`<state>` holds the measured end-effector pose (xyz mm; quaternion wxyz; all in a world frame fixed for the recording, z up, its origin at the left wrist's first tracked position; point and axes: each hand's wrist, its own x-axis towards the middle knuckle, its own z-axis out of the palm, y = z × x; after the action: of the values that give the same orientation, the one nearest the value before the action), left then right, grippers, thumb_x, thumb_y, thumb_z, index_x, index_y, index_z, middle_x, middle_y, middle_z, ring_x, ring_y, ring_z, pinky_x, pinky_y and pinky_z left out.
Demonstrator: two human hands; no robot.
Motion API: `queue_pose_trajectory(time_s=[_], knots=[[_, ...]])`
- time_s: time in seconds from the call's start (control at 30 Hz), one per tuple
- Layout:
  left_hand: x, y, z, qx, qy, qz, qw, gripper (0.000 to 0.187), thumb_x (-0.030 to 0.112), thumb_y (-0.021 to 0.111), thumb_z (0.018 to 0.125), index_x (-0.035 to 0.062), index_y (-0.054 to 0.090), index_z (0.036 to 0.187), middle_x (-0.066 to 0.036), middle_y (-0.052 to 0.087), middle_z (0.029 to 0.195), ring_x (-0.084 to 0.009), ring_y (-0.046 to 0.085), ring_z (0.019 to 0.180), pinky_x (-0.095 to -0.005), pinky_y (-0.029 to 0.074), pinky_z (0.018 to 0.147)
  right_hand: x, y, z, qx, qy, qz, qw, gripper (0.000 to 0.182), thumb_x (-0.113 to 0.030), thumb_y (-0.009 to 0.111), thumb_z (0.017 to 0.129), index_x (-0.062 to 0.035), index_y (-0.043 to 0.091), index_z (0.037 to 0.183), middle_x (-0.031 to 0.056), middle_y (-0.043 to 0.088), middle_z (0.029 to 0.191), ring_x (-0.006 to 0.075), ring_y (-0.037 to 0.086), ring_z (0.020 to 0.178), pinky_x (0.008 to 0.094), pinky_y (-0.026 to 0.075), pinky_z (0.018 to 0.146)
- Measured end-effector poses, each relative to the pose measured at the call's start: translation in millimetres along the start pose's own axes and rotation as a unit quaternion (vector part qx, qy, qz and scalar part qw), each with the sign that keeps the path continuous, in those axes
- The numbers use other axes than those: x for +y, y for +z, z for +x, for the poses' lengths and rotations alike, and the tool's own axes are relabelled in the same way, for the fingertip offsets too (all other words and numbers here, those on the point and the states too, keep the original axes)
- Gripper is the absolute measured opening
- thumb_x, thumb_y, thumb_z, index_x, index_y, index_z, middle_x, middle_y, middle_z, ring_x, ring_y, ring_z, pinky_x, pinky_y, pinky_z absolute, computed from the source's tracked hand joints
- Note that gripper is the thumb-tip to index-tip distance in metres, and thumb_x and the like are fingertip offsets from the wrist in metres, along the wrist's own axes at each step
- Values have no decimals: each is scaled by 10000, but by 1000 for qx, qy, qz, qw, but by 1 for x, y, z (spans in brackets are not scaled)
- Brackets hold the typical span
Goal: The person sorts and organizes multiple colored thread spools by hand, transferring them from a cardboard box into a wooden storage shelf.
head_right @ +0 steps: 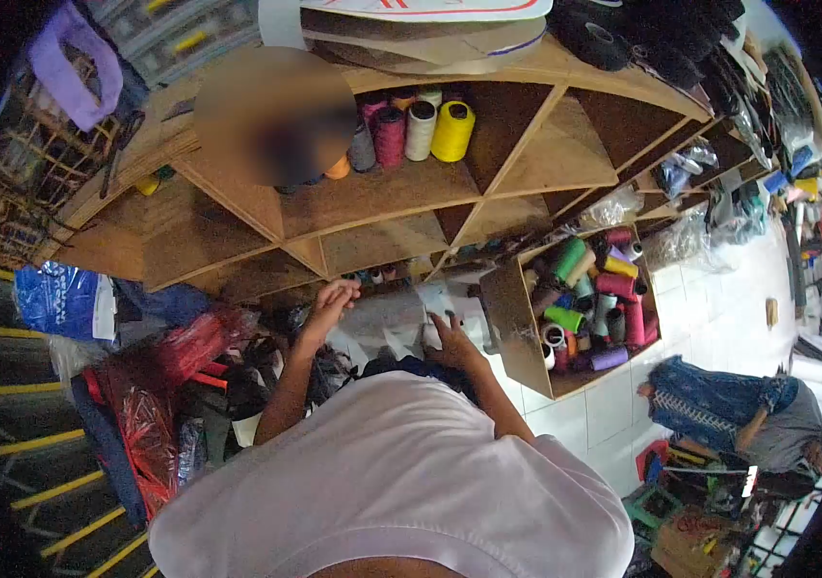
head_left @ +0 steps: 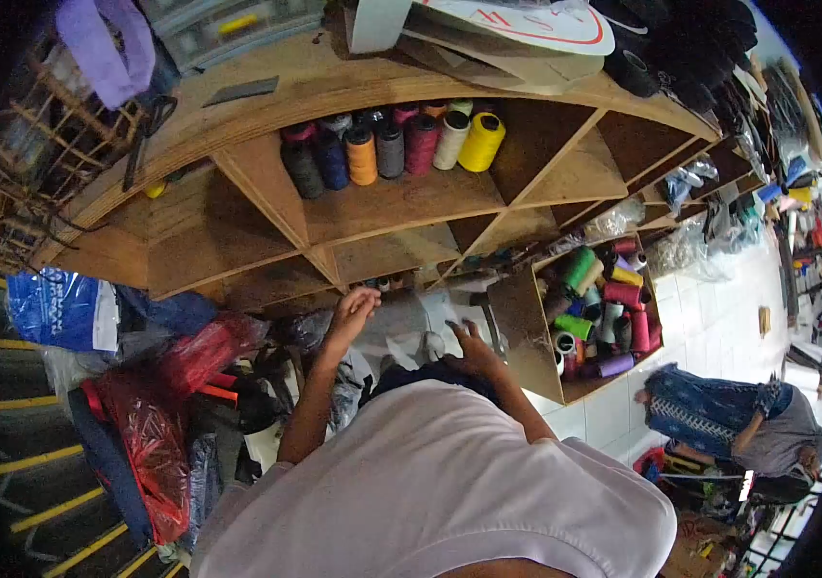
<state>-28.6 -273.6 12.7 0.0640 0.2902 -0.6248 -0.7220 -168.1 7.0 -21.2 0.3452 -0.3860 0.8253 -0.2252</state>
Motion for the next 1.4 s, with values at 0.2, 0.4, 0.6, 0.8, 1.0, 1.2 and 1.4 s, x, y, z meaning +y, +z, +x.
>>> queue_pose_trajectory(time_s=[0.2, 0.4, 0.6, 0.8, 1.0, 1.2, 1.4], knots=[[-330, -28, -28, -267, 192, 280, 902, 344, 269, 569, 976, 16, 617, 1206, -153, 595, 1195, -256, 573, 1109, -387, 470, 966, 53, 5, -60, 54, 113, 36, 991, 462, -249, 744, 840, -58, 629, 1245, 215, 594, 1300, 338, 620, 1150, 413, 567, 863], [-355, -11, -70, -196, -195, 214, 937, 175, 186, 560, 945, 63, 672, 998, -91, 638, 904, -172, 602, 733, -371, 503, 650, 54, -46, -85, 379, 143, 139, 904, 166, -81, 653, 864, -8, 681, 1010, 150, 725, 917, 225, 716, 794, 319, 550, 720], [-325, -55, -70, -190, 79, 490, 847, 230, 240, 568, 950, 66, 664, 1065, -100, 627, 1010, -240, 587, 832, -419, 484, 737, 110, -93, -60, 517, 133, 103, 839, 143, -32, 627, 785, -25, 660, 924, 163, 628, 811, 312, 628, 762, 410, 490, 699], [-208, 28, 14, 152, -186, 60, 969, 245, 239, 571, 985, 38, 654, 1098, -96, 671, 1013, -172, 649, 897, -303, 519, 754, 174, -101, -80, 503, 175, -49, 845, 400, -99, 678, 728, -83, 617, 1123, 234, 551, 1107, 433, 575, 1002, 472, 484, 885], [-142, 150, 50, 21, 77, 28, 996, 199, 201, 595, 992, 15, 626, 1053, -60, 663, 969, -144, 640, 892, -285, 516, 729, 205, -115, -103, 472, 218, -46, 853, 370, -200, 733, 741, -105, 609, 1075, 200, 547, 1030, 406, 589, 960, 498, 501, 793], [-34, 276, 26, -73, 133, 211, 966, 153, 146, 609, 963, 23, 630, 1052, -86, 659, 943, -184, 645, 838, -332, 520, 704, 219, -142, -81, 401, 241, -65, 881, 500, -388, 761, 774, -131, 621, 1179, 186, 535, 1179, 421, 517, 1100, 559, 446, 874], [6, 367, 14, -217, 210, 316, 899, 132, 151, 647, 896, 73, 696, 991, -97, 663, 981, -285, 635, 934, -444, 493, 801, 218, -163, -61, 325, 292, 39, 899, 408, -399, 745, 817, -126, 694, 1115, 120, 533, 1259, 356, 518, 1203, 617, 392, 951]])
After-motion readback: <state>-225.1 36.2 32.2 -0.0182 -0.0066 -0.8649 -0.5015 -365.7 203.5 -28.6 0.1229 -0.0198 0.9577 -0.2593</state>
